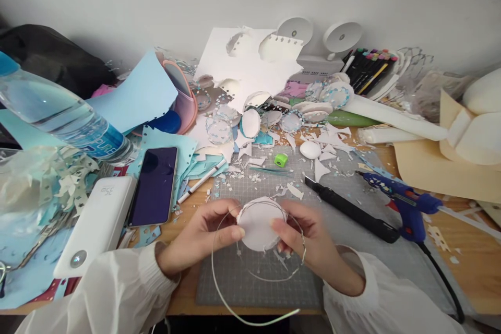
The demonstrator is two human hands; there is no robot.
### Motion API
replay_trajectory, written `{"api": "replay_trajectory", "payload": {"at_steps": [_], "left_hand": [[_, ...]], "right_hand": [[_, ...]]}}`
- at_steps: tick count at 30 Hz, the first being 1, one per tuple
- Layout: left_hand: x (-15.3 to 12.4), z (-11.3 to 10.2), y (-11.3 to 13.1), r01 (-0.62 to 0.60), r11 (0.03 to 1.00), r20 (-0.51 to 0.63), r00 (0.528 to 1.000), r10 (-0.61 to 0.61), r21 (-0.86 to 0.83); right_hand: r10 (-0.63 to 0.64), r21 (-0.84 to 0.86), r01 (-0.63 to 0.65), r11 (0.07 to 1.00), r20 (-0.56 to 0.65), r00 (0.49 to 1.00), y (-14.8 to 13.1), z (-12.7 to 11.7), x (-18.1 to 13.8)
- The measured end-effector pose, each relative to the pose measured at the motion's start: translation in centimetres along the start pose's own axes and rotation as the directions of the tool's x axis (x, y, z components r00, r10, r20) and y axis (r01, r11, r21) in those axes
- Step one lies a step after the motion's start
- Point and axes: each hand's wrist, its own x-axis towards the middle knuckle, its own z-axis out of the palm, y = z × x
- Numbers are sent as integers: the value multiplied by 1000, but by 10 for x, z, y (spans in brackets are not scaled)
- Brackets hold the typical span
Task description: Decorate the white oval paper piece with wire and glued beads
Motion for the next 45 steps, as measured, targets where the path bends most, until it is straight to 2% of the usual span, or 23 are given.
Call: {"api": "replay_trajectory", "payload": {"at_steps": [3, 7, 12, 16, 18, 20, 23, 26, 28, 31, 34, 36, 40, 45], "left_hand": [[3, 2, 3, 8, 1000, 31, 999, -9, 20], [3, 1, 2, 15, 999, -6, 1000, -15, 47], [-1, -3, -2, -29, 999, -37, 999, 31, 44], [-2, -7, -6, -51, 998, -79, 996, 47, -42], [-1, -9, -7, -82, 991, -111, 991, 70, -105], [0, -10, -8, -105, 985, -113, 990, 89, -137], [0, -12, -8, -91, 987, -65, 994, 83, -131], [-3, -12, -8, -51, 992, -31, 998, 47, -112], [-4, -11, -7, -4, 995, -13, 1000, 3, -99], [-3, -8, -3, 100, 993, 26, 995, -98, -61], [-2, -4, 2, 166, 986, 3, 986, -166, -3], [-2, -4, 4, 184, 983, -17, 983, -183, 18], [-1, -6, -1, 153, 988, -37, 988, -153, 1], [-1, -6, -9, -11, 992, -38, 999, 6, -126]], "right_hand": [[-15, -40, 15, 999, -4, 1000, -2, 2, 0], [-46, -51, 46, 998, -7, 999, -1, 4, 0], [44, 100, -54, 994, 100, 994, 8, 3, 0], [-4, 242, -38, 969, 171, 985, 14, -2, 2], [-41, 330, -10, 944, 145, 989, 13, -5, 3], [-48, 373, 24, 927, 55, 997, 12, -8, 4], [-49, 329, 76, 941, -88, 995, 12, -9, 4], [-74, 266, 107, 958, -134, 988, 16, -8, 3], [-72, 215, 90, 972, -93, 993, 19, -8, 3], [-10, 147, -3, 989, 85, 996, 22, -7, 3], [67, 181, -118, 976, 266, 962, 22, -7, 1], [81, 229, -162, 960, 327, 942, 21, -7, 0], [60, 244, -147, 958, 334, 941, 20, -8, -1], [31, 244, -102, 964, 276, 961, 21, -9, 0]]}}
